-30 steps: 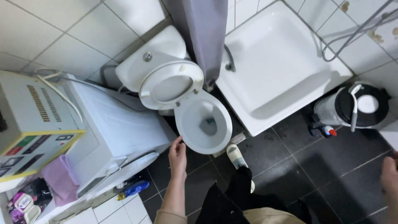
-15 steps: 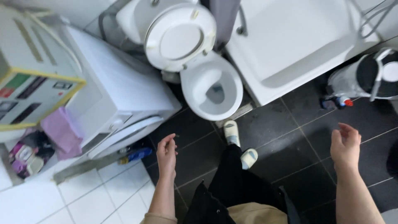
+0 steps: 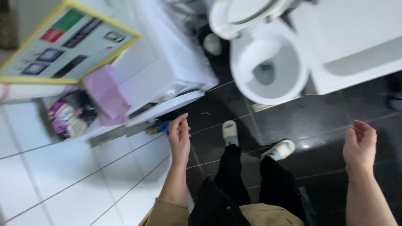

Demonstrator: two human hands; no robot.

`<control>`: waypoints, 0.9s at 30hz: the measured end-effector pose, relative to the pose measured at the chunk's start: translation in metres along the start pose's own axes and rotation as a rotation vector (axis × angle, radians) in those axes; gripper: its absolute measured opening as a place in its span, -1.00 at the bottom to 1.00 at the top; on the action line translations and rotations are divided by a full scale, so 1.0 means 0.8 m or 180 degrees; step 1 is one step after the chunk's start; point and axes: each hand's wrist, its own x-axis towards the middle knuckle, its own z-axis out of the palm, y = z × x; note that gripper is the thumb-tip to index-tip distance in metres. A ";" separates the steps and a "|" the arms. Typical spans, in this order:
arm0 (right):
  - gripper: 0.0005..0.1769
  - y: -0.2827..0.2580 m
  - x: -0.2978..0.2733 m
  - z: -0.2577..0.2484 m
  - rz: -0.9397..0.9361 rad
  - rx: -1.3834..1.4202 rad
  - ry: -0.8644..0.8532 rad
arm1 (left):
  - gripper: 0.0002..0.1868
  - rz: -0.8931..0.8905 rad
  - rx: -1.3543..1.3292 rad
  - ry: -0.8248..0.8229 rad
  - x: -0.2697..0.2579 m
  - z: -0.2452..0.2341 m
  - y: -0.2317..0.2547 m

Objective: The person cleans a toilet using a handheld shower head and a toilet brush. They rinse the bowl, scrub with the brush, and then wipe the toilet seat and lid with a tissue.

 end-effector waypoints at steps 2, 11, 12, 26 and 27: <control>-0.65 -0.005 -0.008 0.044 -0.0118 0.0073 -0.0135 | -0.69 0.0407 0.0086 0.0399 0.032 -0.048 -0.033; -0.63 -0.066 -0.039 0.172 -0.0466 0.0051 -0.0552 | -0.71 0.1351 0.0607 0.2466 0.145 -0.303 -0.102; -0.64 -0.059 -0.036 0.183 -0.0592 0.0084 -0.0504 | -0.71 0.1349 0.0769 0.2664 0.156 -0.325 -0.101; -0.68 -0.084 -0.068 0.188 -0.0239 0.0155 -0.0461 | -0.64 0.0672 0.1529 0.2569 0.266 -0.441 -0.187; -0.69 -0.094 -0.073 0.184 -0.0129 0.0032 -0.0452 | -0.68 0.0823 0.1476 0.2493 0.269 -0.440 -0.190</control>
